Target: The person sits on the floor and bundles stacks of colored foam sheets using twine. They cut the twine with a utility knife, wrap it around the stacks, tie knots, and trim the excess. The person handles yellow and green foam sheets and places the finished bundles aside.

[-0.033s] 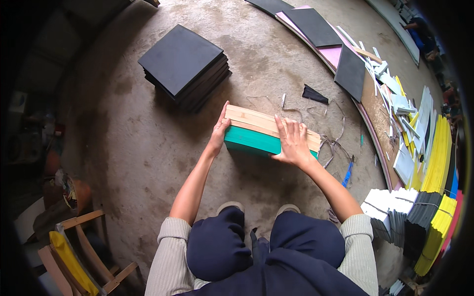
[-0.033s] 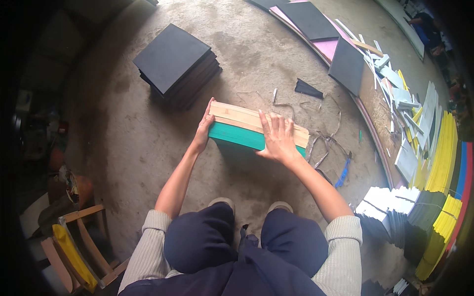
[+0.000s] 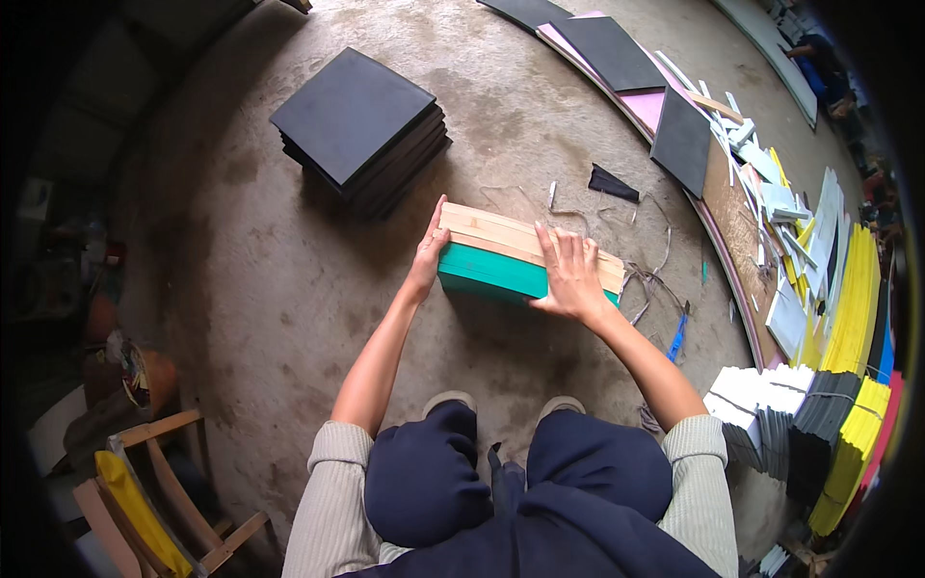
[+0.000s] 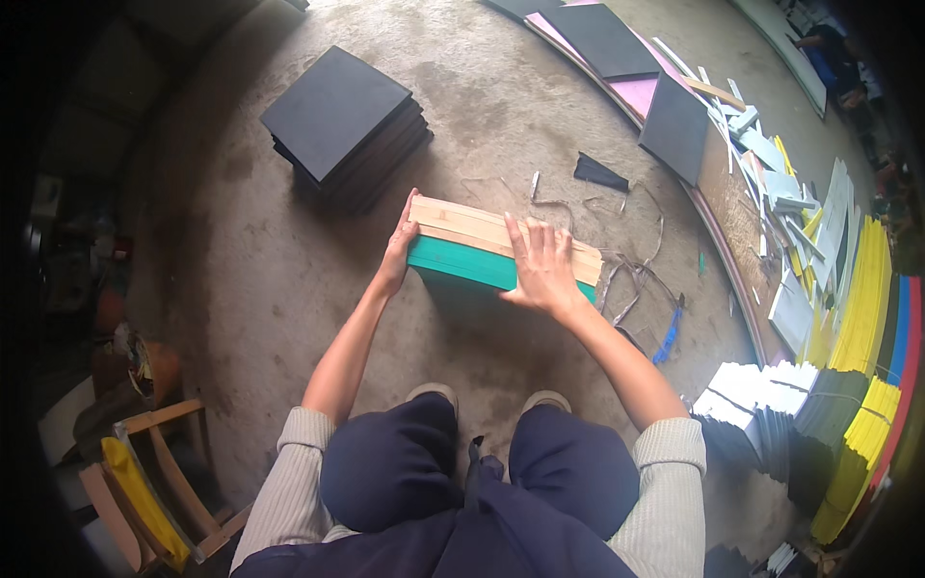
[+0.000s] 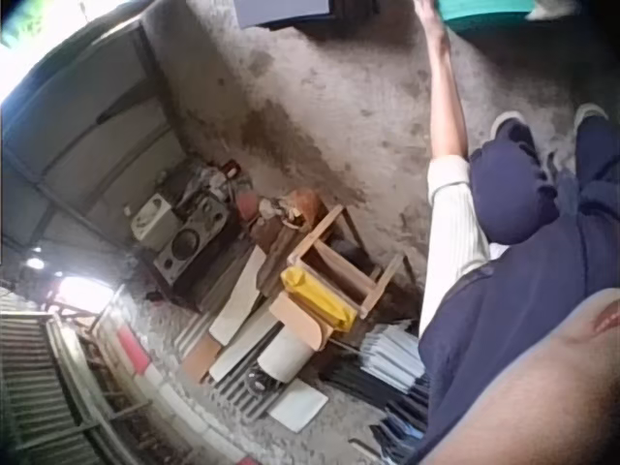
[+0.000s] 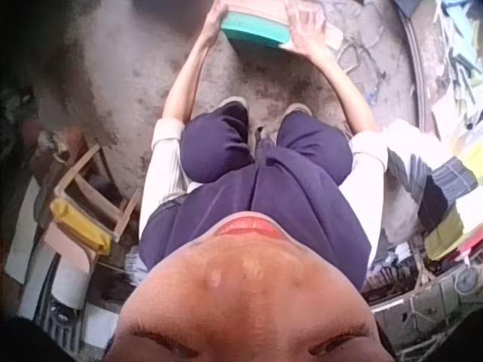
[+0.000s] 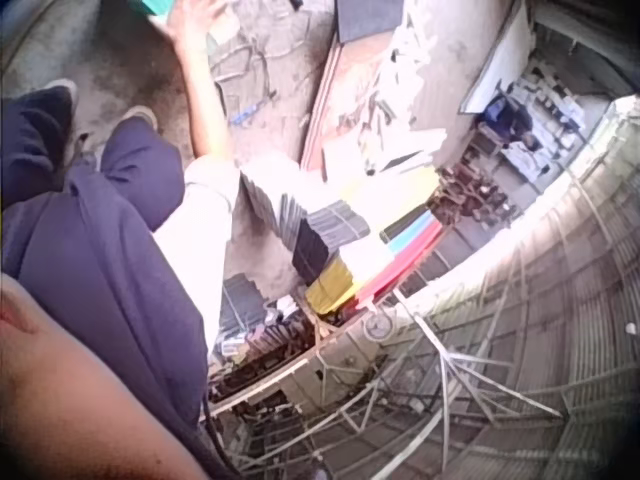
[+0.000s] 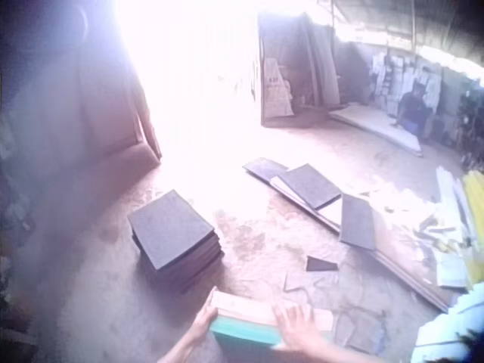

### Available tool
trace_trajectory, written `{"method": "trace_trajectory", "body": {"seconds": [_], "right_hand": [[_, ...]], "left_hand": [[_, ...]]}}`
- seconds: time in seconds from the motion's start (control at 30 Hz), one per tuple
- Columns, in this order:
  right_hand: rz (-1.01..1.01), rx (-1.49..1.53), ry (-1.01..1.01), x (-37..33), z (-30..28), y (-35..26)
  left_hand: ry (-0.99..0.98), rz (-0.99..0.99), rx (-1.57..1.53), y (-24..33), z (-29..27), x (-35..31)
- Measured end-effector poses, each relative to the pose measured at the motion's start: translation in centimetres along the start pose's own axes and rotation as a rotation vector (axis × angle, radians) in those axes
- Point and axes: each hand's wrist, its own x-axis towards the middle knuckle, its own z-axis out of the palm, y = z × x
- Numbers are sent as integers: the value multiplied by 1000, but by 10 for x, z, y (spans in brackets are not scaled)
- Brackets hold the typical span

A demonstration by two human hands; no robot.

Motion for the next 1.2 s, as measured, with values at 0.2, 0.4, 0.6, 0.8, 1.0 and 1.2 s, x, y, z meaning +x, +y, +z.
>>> {"method": "trace_trajectory", "body": {"seconds": [0.2, 0.4, 0.6, 0.8, 1.0, 1.2], "right_hand": [[157, 108, -37, 24, -2, 4], [426, 1447, -296, 41, 1, 5], [565, 1689, -437, 48, 77, -13], [410, 1541, -126, 41, 130, -16], [597, 1072, -192, 21, 95, -16], [689, 780, -219, -142, 52, 92]], "left_hand": [[393, 69, -174, -18, -10, -2], [152, -326, -88, -19, -19, -40], [110, -323, 49, -21, -31, -25], [273, -259, 510, -41, -26, -13], [420, 0, 1251, -34, -20, -18], [-12, 496, 1189, -10, 84, 21]]}}
